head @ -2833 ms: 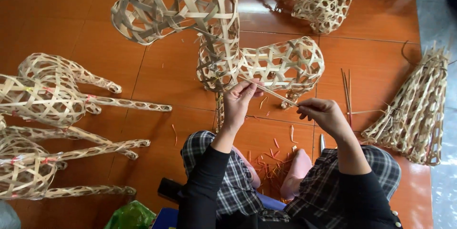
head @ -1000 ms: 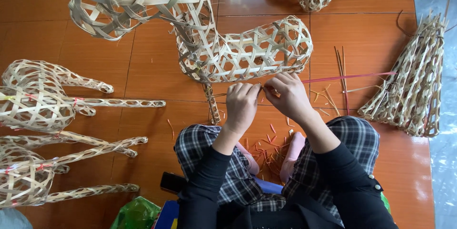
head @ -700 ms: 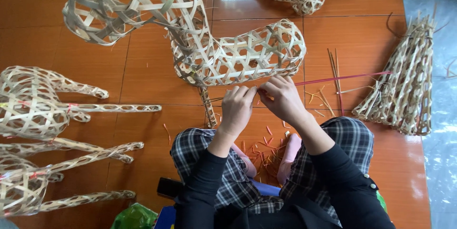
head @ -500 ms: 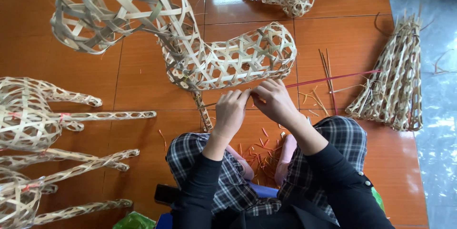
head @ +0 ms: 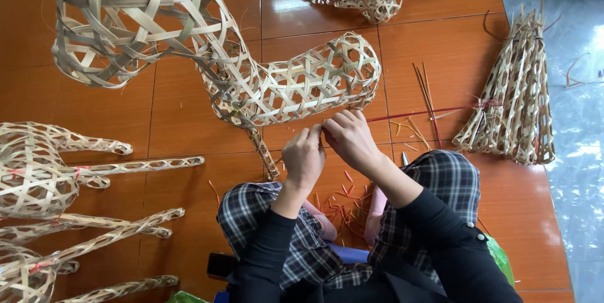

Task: Assembling and securing joints of a wicker giraffe sculpture using thin plastic strips

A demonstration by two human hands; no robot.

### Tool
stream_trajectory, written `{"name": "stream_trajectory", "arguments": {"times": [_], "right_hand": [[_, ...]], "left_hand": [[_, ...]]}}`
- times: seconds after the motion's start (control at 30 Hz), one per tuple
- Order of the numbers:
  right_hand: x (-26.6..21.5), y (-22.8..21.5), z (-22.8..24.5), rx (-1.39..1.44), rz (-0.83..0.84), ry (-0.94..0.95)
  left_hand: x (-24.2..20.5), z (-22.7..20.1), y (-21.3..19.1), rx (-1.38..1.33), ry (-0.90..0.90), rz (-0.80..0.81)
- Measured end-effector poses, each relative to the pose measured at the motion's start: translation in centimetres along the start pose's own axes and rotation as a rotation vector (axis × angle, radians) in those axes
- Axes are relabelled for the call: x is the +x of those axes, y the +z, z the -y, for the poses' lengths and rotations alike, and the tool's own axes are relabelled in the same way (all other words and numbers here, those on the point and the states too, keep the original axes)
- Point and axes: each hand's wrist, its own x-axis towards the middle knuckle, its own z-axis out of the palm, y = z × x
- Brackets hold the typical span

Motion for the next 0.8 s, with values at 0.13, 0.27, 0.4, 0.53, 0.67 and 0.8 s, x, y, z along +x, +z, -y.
{"name": "stream_trajectory", "arguments": {"times": [0.13, 0.27, 0.4, 0.53, 0.67, 0.8], "right_hand": [[-0.1, -0.2, -0.2, 0.007, 0.015, 0.01], [1.6, -4.1, 0.1, 0.443, 0.134, 0.03], [2.4, -6.9, 1.1, 0.87, 0.232, 0.15], [0.8, -2.9, -1.3, 0.117, 0.097, -0.073], [0.6, -2.1, -2.7, -0.033, 0.048, -0.047], [1.5, -4.1, -0.3, 0.134, 0.141, -0.042]], "left_hand": [[-0.1, -0.2, -0.4, 0.059, -0.009, 0.007], [1.0, 1.4, -3.3, -0.262, 0.095, 0.217], [2.9, -0.3, -7.8, -0.774, -0.015, 0.339], [1.8, 0.1, -5.5, -0.45, 0.006, 0.284], [1.9, 0.0, -5.2, -0.433, -0.009, 0.155], [2.2, -0.2, -4.6, -0.478, -0.059, 0.151]]}}
